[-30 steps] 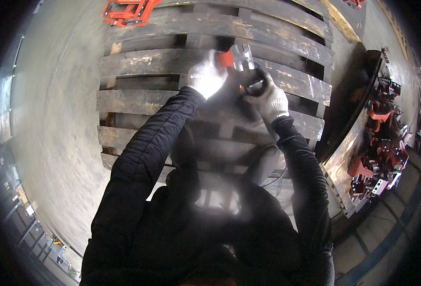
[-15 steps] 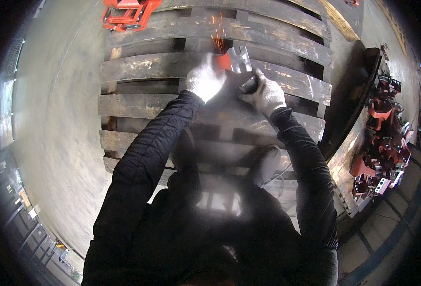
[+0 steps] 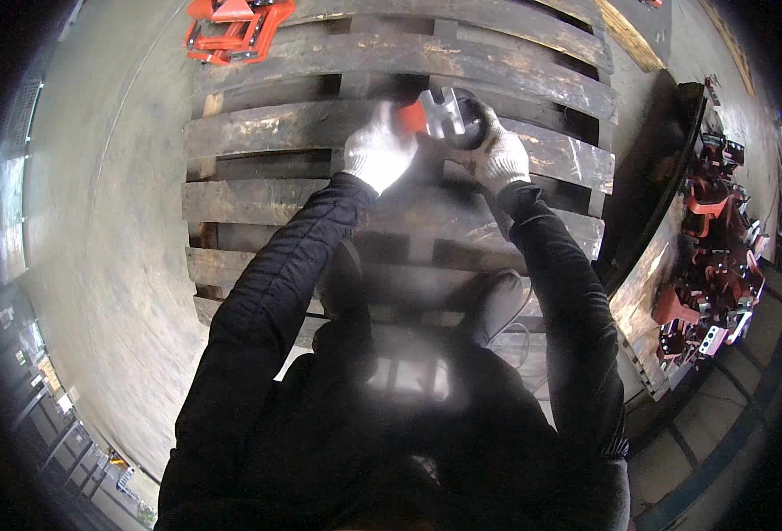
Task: The person uses an angle grinder to smooth the edges of red metal parts on a wooden pallet. They repeatedly pick up each part, grind its edges, and place it back on the pallet.
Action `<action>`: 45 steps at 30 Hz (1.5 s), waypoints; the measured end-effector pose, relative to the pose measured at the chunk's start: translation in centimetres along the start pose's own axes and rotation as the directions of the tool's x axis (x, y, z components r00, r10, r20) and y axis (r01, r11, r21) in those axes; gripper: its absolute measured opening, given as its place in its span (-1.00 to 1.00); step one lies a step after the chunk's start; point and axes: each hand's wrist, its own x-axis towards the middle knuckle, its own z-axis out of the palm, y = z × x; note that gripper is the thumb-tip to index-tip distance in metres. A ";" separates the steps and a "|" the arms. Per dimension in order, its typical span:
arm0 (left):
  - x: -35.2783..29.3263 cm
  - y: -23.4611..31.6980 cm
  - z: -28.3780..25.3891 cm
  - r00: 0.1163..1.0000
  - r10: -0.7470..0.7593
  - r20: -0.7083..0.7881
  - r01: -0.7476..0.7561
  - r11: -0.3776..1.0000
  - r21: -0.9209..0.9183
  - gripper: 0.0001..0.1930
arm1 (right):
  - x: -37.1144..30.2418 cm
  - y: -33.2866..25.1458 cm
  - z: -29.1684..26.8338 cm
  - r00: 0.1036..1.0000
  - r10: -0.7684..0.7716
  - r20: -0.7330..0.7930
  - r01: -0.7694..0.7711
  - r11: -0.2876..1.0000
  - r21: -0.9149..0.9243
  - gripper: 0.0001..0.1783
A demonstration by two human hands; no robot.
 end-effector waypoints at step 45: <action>0.2 -0.6 0.5 0.999 -0.034 0.026 0.033 0.999 0.031 -0.28 | -5.1 2.6 -0.9 0.996 0.066 -0.058 -0.063 0.996 0.061 0.04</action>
